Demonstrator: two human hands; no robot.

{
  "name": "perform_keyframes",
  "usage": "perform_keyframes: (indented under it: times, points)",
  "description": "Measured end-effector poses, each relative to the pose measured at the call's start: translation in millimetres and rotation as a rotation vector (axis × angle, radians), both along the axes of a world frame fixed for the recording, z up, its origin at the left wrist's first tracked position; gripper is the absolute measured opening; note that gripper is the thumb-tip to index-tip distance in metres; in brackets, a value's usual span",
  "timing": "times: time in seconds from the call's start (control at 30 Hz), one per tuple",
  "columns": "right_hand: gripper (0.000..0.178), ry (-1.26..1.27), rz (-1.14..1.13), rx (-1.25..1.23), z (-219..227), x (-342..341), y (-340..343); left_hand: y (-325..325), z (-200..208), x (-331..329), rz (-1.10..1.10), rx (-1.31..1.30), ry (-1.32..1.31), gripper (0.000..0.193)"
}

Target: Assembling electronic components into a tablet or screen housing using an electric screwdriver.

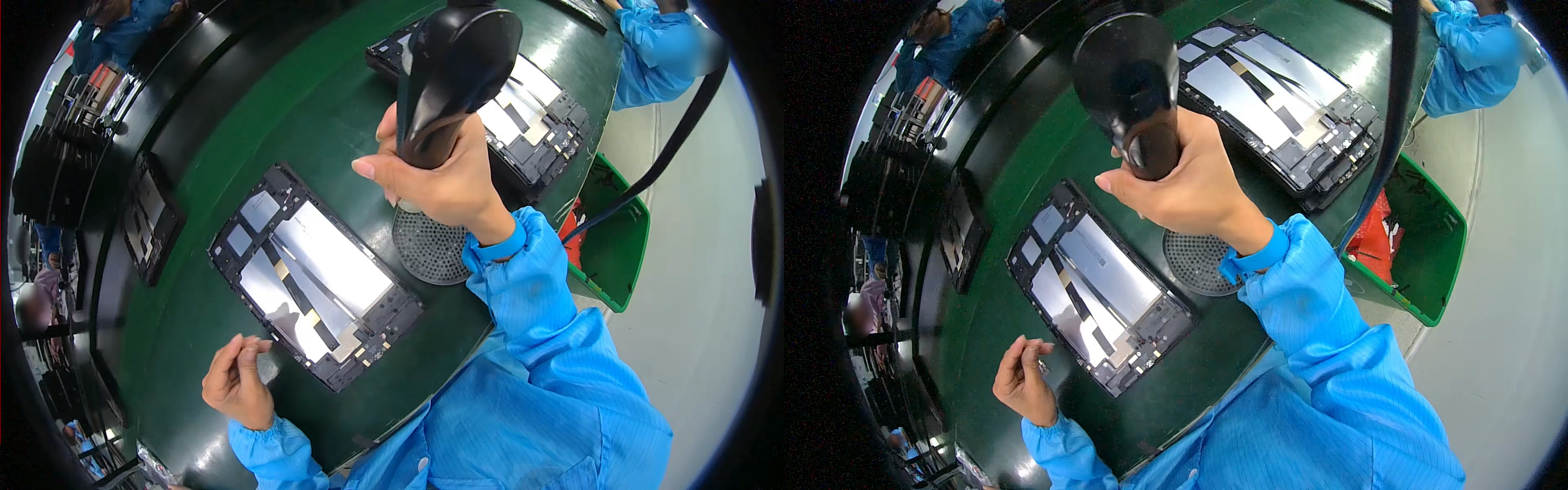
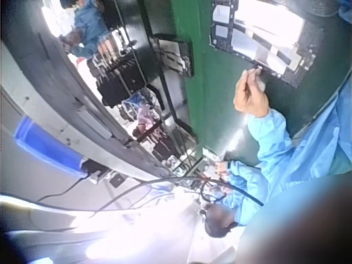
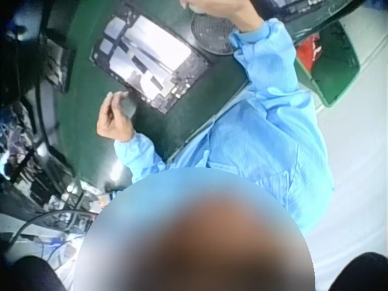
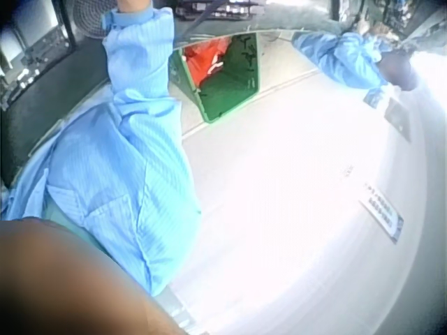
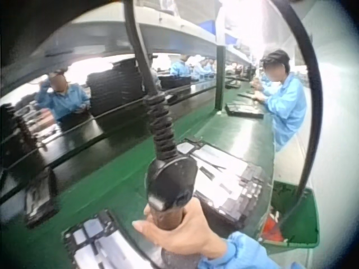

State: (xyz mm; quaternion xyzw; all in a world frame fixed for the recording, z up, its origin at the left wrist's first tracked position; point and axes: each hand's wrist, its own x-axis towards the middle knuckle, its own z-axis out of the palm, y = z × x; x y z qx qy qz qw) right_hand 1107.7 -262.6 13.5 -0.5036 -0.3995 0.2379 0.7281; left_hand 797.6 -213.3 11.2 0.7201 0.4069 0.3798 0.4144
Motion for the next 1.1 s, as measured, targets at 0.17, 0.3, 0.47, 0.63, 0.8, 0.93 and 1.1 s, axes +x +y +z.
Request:
perform_keyframes:
  times: [0.17,0.3,0.47,0.63,0.8,0.93,1.1]
  points:
    - [0.026,-0.039,-0.026,-0.014,1,1,-5,3,0,-6,0.039,0.004,0.019,0.015]
    - [0.026,-0.032,-0.024,0.001,0,1,-5,-5,-1,-3,0.124,-0.122,0.108,0.014]
    - [0.026,-0.011,0.033,0.042,0,-7,6,-8,-5,-13,0.141,-0.37,0.188,0.013]
    - [0.027,0.048,-0.008,-0.088,7,-44,15,4,3,-44,0.08,-0.42,0.264,0.014]
    - [0.033,-0.078,-0.085,0.143,45,-94,9,35,22,-97,0.157,-0.47,-0.049,0.015]
    - [0.036,-0.046,0.081,0.202,57,-138,22,49,27,-124,0.089,-0.429,-0.124,0.012]
    - [0.038,-0.094,0.133,0.226,79,-177,28,77,21,-132,-0.007,-0.5,-0.064,0.012]
